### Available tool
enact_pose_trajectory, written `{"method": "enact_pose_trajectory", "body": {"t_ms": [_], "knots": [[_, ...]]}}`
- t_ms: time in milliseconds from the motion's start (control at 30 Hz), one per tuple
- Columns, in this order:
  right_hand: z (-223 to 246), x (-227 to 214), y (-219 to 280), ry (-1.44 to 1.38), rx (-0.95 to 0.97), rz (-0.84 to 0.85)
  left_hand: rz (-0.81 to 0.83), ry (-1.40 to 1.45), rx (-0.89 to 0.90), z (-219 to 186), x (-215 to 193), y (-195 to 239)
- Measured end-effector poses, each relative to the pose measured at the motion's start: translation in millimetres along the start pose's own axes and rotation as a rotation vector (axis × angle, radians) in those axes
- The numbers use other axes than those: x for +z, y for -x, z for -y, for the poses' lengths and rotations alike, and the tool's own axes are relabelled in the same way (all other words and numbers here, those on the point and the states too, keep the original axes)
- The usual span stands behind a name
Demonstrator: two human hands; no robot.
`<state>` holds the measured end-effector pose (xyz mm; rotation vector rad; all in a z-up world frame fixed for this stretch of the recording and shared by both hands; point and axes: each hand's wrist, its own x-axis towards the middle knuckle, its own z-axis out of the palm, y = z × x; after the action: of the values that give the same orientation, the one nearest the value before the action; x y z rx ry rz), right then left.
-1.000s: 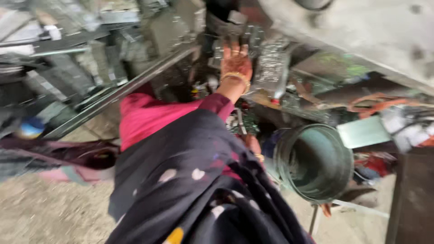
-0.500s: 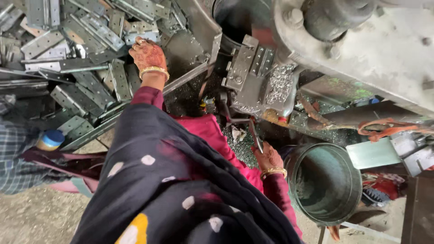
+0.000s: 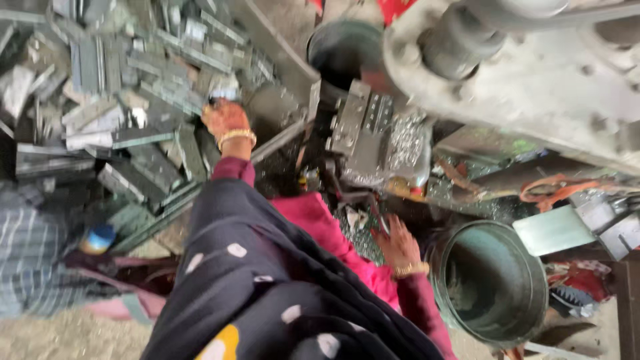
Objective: The person positions metal brackets onto a machine and operates a hand-lever to press or punch them, repeatedly clearing metal shavings from the work surface by hand.
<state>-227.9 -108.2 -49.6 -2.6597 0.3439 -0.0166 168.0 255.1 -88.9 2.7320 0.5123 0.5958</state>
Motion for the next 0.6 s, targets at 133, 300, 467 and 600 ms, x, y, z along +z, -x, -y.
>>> {"method": "enact_pose_trajectory", "body": {"t_ms": [133, 300, 467, 600], "knots": [[-11, 6, 12, -0.051, 0.143, -0.013, -0.035, 0.147, -0.061, 12, 2, -13], [25, 2, -6, -0.074, -0.091, -0.193, 0.104, -0.071, 0.245, 33, -21, 32], [83, -5, -6, -0.142, -0.279, -0.331, 0.11, 0.041, 0.374, 24, -101, 38], [114, -10, -22, -0.401, -0.323, -0.325, 0.317, 0.49, 0.198, -16, -159, 103]]}}
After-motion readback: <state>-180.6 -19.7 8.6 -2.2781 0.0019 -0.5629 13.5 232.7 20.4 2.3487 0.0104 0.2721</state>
